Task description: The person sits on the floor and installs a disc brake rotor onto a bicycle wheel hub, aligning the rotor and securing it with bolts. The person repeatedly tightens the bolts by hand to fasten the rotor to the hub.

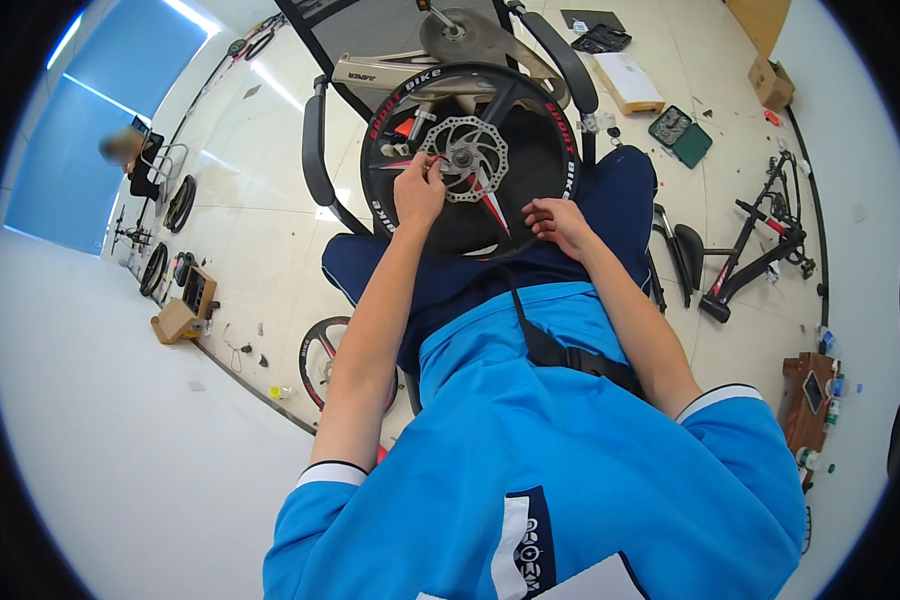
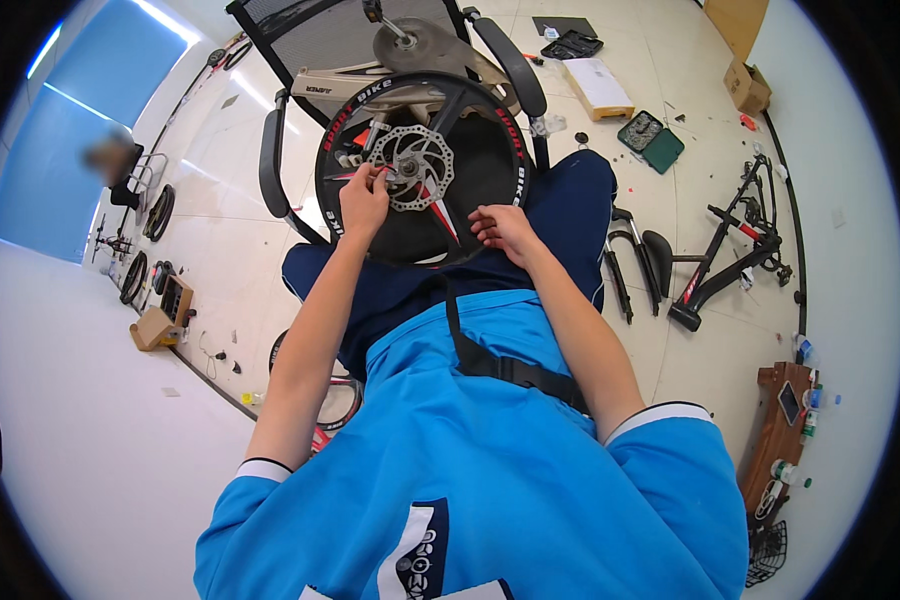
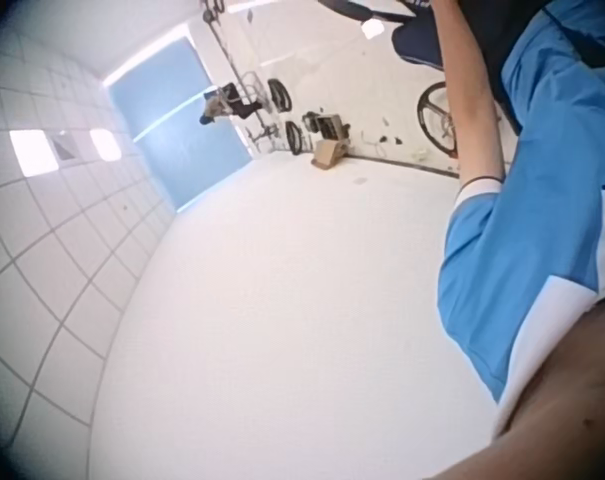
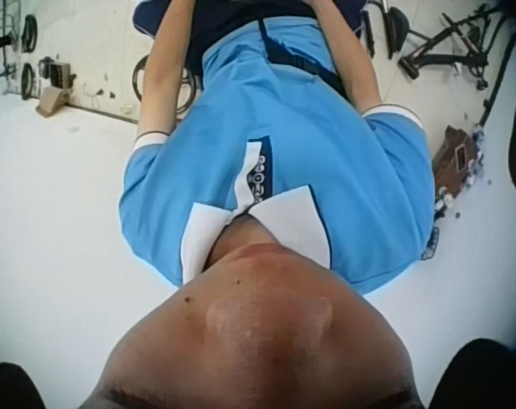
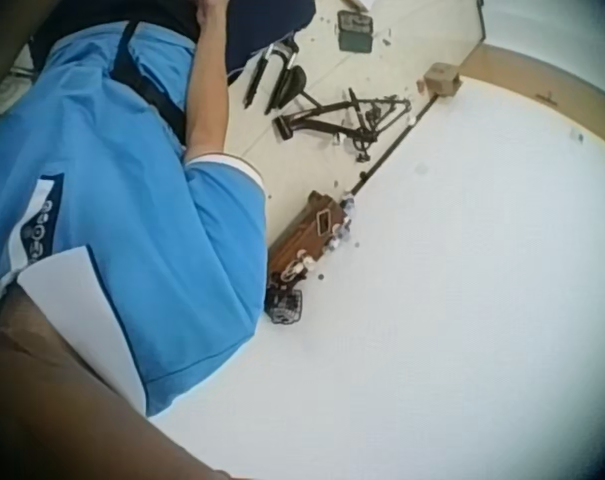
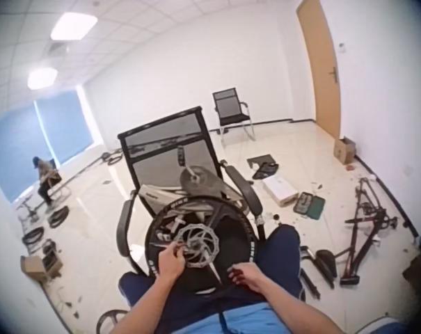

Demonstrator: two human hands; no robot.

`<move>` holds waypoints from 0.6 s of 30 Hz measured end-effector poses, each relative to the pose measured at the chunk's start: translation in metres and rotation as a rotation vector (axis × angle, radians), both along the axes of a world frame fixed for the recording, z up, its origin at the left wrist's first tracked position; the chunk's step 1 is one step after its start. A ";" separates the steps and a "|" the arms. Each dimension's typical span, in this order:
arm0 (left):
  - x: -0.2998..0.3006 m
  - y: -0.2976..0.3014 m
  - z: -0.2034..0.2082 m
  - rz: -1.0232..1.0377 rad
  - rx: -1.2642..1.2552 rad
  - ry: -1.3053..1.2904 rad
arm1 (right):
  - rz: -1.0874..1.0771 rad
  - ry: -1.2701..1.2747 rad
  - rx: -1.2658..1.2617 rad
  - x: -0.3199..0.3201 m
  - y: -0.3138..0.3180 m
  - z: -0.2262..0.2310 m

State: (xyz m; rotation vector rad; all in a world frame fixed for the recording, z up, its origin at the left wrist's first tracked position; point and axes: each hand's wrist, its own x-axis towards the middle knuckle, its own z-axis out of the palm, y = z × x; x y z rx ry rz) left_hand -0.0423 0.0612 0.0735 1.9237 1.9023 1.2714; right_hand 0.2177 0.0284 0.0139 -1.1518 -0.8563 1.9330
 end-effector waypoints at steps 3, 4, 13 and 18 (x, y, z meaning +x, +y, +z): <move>0.002 0.000 0.001 -0.018 0.024 0.022 | 0.001 -0.003 -0.003 0.001 0.001 -0.001; 0.004 -0.001 0.002 -0.029 0.025 0.024 | 0.001 -0.004 -0.005 0.002 0.001 -0.002; 0.003 -0.005 -0.003 -0.111 0.061 0.016 | 0.026 -0.030 0.016 0.001 0.001 -0.002; 0.001 -0.005 -0.009 -0.123 0.033 -0.140 | 0.025 -0.038 0.026 0.000 0.000 -0.003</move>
